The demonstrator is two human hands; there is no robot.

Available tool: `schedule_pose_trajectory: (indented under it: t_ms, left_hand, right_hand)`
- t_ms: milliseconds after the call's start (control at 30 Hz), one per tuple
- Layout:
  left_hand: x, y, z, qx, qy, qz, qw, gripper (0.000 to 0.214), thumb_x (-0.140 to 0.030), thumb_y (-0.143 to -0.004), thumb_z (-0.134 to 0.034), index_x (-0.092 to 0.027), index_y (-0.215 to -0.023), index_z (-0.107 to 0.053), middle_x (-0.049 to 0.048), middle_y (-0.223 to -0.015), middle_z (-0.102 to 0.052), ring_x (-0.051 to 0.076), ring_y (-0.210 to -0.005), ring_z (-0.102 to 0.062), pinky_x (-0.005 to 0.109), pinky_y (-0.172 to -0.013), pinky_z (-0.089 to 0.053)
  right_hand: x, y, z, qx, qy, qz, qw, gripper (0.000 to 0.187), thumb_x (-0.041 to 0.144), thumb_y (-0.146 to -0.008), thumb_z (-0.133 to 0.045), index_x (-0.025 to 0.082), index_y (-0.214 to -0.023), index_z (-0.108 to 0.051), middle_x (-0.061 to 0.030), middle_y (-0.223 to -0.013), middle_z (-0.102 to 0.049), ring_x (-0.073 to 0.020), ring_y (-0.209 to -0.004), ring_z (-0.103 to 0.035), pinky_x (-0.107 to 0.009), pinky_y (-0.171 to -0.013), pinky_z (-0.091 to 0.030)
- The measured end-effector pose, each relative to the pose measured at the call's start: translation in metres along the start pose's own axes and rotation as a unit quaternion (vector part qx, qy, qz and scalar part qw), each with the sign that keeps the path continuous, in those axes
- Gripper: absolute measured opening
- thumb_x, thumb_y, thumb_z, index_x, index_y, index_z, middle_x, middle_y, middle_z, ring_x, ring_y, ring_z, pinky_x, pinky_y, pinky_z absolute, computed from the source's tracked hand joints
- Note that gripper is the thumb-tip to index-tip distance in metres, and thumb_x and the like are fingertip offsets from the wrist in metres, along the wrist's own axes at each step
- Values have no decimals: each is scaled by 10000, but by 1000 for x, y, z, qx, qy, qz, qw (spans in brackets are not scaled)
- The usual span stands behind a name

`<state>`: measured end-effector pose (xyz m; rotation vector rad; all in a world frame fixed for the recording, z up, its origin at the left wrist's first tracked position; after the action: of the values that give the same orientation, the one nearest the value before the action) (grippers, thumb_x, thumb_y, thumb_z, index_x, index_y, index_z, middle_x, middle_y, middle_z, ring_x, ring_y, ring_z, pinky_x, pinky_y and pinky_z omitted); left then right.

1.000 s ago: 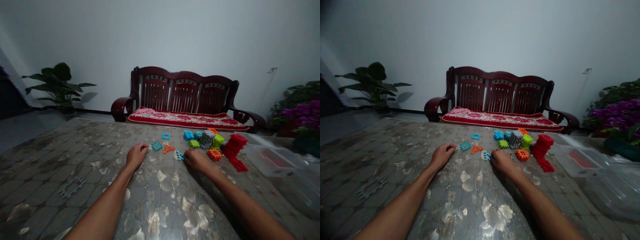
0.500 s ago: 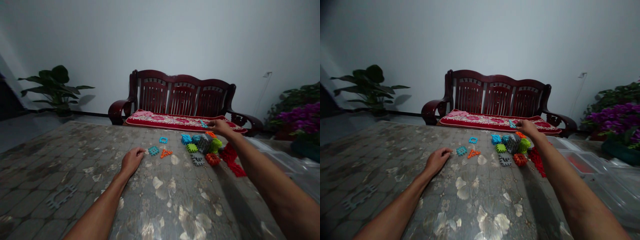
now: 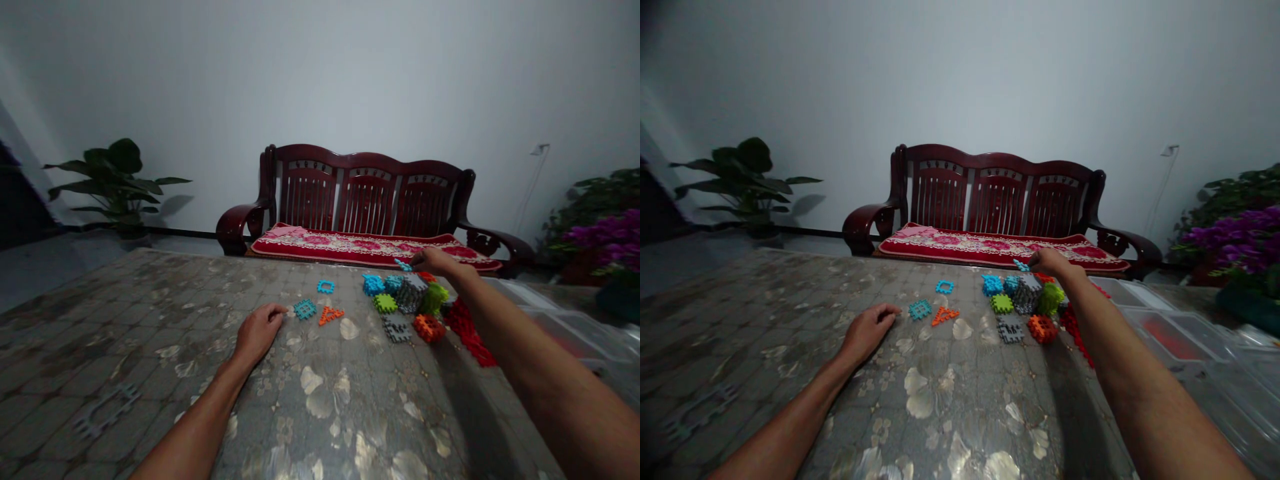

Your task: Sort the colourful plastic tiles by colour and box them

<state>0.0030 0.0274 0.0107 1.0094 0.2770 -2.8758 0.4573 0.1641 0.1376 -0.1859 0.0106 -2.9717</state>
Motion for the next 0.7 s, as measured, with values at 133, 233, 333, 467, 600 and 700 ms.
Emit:
schedule_pose_trajectory:
  t_ms: [133, 233, 333, 467, 600, 700]
  left_hand:
    - [-2, 1, 1, -3, -2, 2, 1000, 240, -193, -874, -535, -234, -983, -745, 8, -1031, -781, 181, -951, -703, 245, -802, -476]
    - [-1, 1, 1, -11, 7, -3, 1000, 239, -197, -868, -539, -237, -975, -749, 6, -1018, -782, 184, -946, -704, 248, -810, -484]
    - [-1, 1, 1, -13, 7, -2, 1000, 244, -198, -870, -537, -245, -982, -749, 3, -1019, -783, 185, -947, -702, 249, -814, -484]
    - [-1, 1, 1, -2, 3, 4, 1000, 245, -194, -879, -533, -241, -995, -744, 9, -1038, -779, 181, -954, -696, 250, -830, -477]
    - [-1, 1, 1, 0, 11, 0, 1000, 255, -185, -882, -526, -224, -1013, -741, 24, -1064, -770, 184, -981, -688, 255, -847, -473]
    - [-1, 2, 0, -3, 10, -3, 1000, 254, -174, -875, -531, -220, -1007, -744, 28, -1046, -770, 184, -972, -688, 255, -832, -472]
  right_hand:
    - [2, -2, -2, 0, -18, -9, 1000, 179, 151, -672, -718, 219, -806, -815, 13, -755, -772, -158, -717, -686, -212, -684, -485]
    - [1, -1, -3, -4, -26, -20, 999, 195, 127, -648, -724, 224, -791, -813, 16, -751, -774, -160, -723, -696, -210, -686, -495]
    - [-2, 1, 0, -27, -22, -35, 999, 183, 136, -670, -712, 208, -803, -815, 0, -753, -774, -170, -741, -703, -216, -700, -498]
    - [6, 4, 8, -78, -20, -47, 996, 244, 158, -757, -653, 200, -936, -813, -38, -903, -795, -194, -874, -718, -230, -768, -504]
    - [51, 12, 1, -146, -74, 7, 987, 300, 163, -814, -594, 212, -1035, -791, -45, -994, -792, -208, -939, -717, -276, -852, -519]
    - [103, 22, -29, -87, -114, 101, 984, 305, 139, -821, -573, 211, -1030, -784, -32, -1020, -789, -200, -938, -718, -291, -878, -528]
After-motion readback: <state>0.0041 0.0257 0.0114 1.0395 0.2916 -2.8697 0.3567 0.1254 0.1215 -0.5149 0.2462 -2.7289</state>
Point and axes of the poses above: each hand's wrist, its own y-axis away from the middle knuckle, its own z-axis out of the back of the hand, x = y × z, the point moved 2 cm from there along -y, towards the middle knuckle
